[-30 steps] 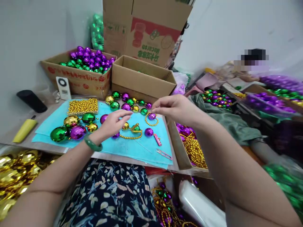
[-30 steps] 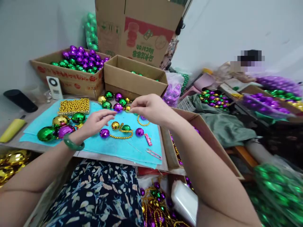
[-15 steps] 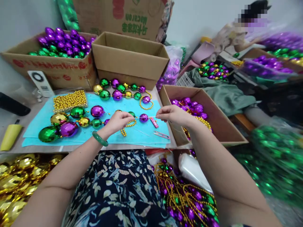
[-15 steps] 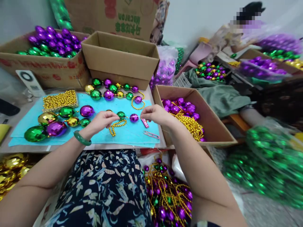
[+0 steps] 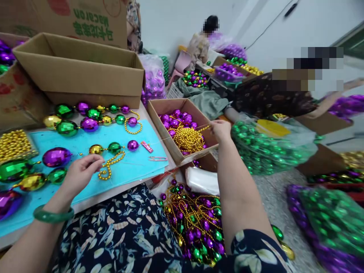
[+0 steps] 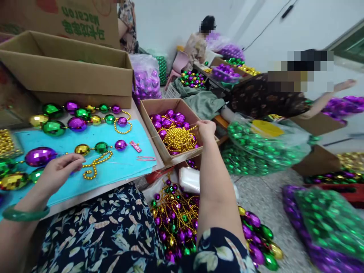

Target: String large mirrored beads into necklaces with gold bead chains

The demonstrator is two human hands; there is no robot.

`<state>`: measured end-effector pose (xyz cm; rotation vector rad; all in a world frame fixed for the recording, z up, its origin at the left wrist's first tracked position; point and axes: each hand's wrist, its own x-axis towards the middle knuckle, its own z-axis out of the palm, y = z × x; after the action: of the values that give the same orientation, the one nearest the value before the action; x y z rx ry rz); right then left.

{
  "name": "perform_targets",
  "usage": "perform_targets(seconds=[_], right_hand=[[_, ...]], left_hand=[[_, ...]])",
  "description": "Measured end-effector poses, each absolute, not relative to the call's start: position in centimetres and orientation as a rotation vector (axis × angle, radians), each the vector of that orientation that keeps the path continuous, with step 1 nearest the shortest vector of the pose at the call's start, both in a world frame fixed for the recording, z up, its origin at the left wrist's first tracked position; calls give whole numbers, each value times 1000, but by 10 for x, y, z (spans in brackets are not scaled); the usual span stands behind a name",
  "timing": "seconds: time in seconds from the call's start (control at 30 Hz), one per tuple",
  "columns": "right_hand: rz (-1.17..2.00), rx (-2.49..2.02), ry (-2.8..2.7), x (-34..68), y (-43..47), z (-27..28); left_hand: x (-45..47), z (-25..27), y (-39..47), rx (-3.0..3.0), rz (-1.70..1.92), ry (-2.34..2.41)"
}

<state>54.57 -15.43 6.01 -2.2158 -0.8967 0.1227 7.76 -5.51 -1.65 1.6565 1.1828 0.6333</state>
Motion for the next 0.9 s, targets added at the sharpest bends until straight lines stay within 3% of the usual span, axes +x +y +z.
perform_targets(seconds=[0.17, 0.27, 0.7, 0.8, 0.9], right_hand=[[-144, -2015, -833, 559, -141, 119], [-169, -1974, -903, 551, -127, 126], [146, -2333, -1118, 499, -118, 22], [10, -2465, -1329, 454, -129, 9], [217, -2441, -1728, 396, -142, -15]], left_hand=[[85, -7, -60, 1595, 675, 1184], [87, -6, -61, 1537, 676, 1214], [86, -23, -64, 1587, 539, 1269], [93, -27, -67, 1598, 619, 1224], [98, -30, -70, 1520, 653, 1219]])
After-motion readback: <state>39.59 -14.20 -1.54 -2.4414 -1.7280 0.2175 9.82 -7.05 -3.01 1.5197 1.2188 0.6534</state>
